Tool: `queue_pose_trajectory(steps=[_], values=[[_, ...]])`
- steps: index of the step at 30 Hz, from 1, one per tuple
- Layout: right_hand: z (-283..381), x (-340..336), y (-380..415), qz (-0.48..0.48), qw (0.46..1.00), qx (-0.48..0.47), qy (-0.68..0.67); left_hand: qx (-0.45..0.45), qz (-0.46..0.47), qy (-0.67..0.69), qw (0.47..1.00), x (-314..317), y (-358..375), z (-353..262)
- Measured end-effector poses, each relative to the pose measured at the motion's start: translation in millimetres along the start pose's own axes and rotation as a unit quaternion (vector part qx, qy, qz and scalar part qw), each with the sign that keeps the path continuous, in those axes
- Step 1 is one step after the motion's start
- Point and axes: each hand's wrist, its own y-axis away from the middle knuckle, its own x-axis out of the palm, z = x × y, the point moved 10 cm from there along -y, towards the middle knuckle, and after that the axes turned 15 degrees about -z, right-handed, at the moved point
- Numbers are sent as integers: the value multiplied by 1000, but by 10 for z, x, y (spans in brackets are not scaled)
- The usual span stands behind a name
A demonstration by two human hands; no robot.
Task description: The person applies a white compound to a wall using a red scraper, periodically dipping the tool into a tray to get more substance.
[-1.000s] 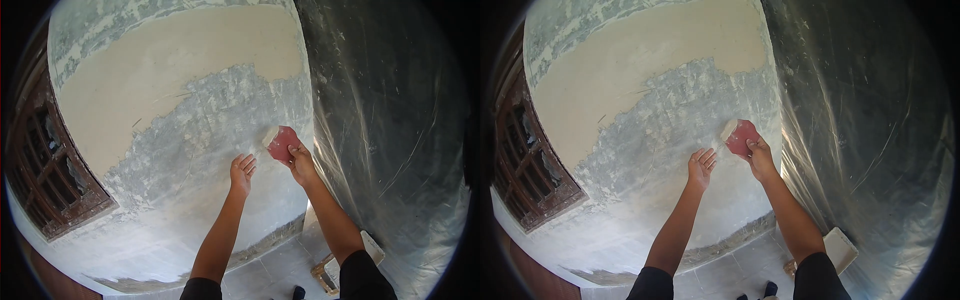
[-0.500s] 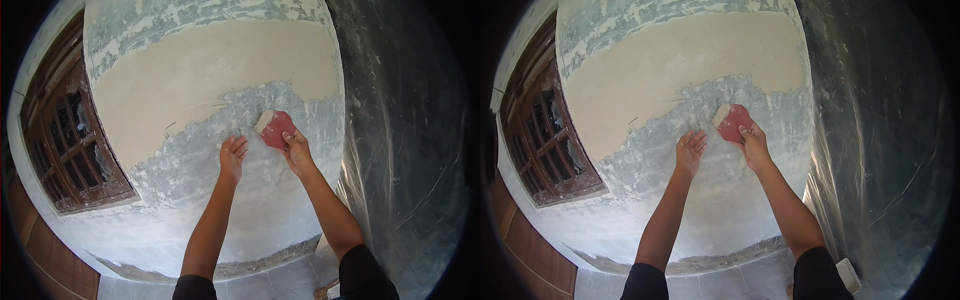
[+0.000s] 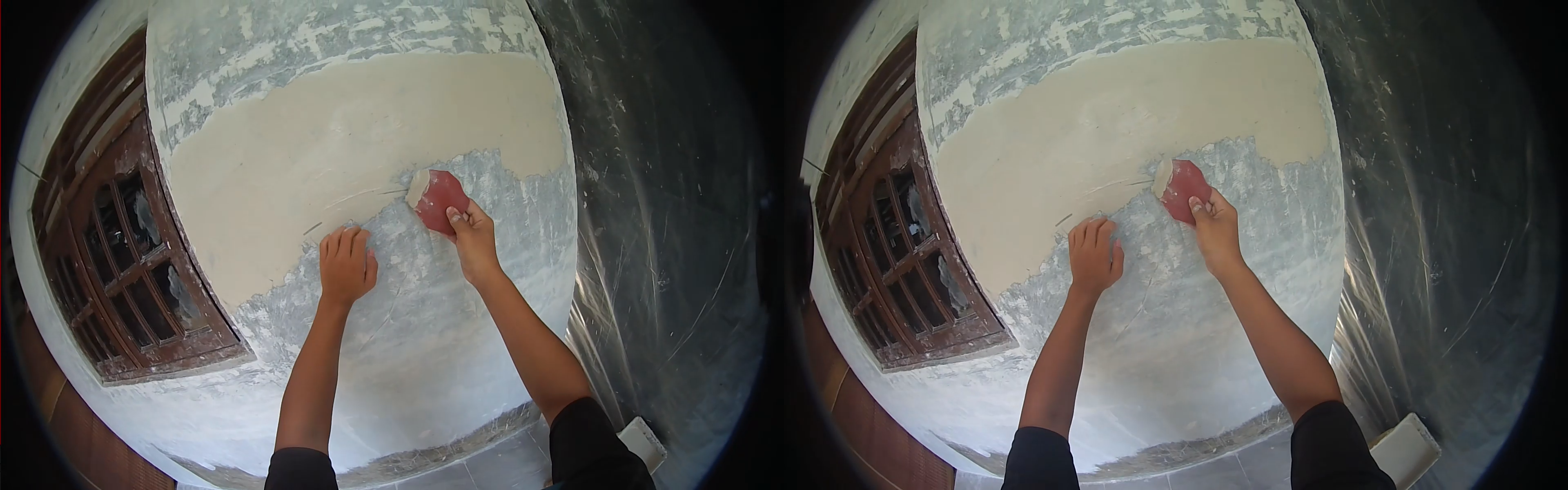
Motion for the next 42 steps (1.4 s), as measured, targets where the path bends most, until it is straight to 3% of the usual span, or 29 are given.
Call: queue_pose_trajectory(steps=[1,3,5,7,8,10,12,14,18,20,27,29,30,32,35,38,42], values=[[-2,31,3,-2,1000,-5,-1,3,-3,3,1000,11,0,30],[195,75,49,-21,985,-138,97,42,10,2,999,93,21,14],[277,153,204,-12,968,-196,158,54,-11,-10,998,126,30,19],[335,270,367,4,909,-353,223,64,-33,-26,997,142,28,18],[268,283,375,3,909,-353,223,70,-40,-21,996,125,55,5],[350,368,607,-33,827,-496,264,75,-46,-17,996,116,99,4],[230,433,634,-24,828,-497,257,61,-52,-4,997,105,122,40],[133,595,722,-18,758,-569,318,53,-60,-4,997,97,114,58],[-278,684,724,-16,717,-586,377,42,-77,6,996,62,141,98],[-353,717,765,-32,661,-614,430,44,-77,4,996,58,137,99],[-193,317,1070,-1,674,-596,436,56,-58,7,997,95,136,52],[35,150,983,-8,733,-549,402,73,-32,4,997,127,128,-17],[146,169,931,-9,732,-549,404,91,-7,0,996,177,128,-70],[335,65,489,-64,835,-422,348,126,21,1,992,233,151,-170],[627,193,124,-69,841,-430,322,175,64,-23,982,346,178,-309],[644,546,-59,0,851,-402,338,192,86,-46,976,417,198,-348],[543,983,-77,75,807,-453,371,188,105,-29,976,426,225,-339]])
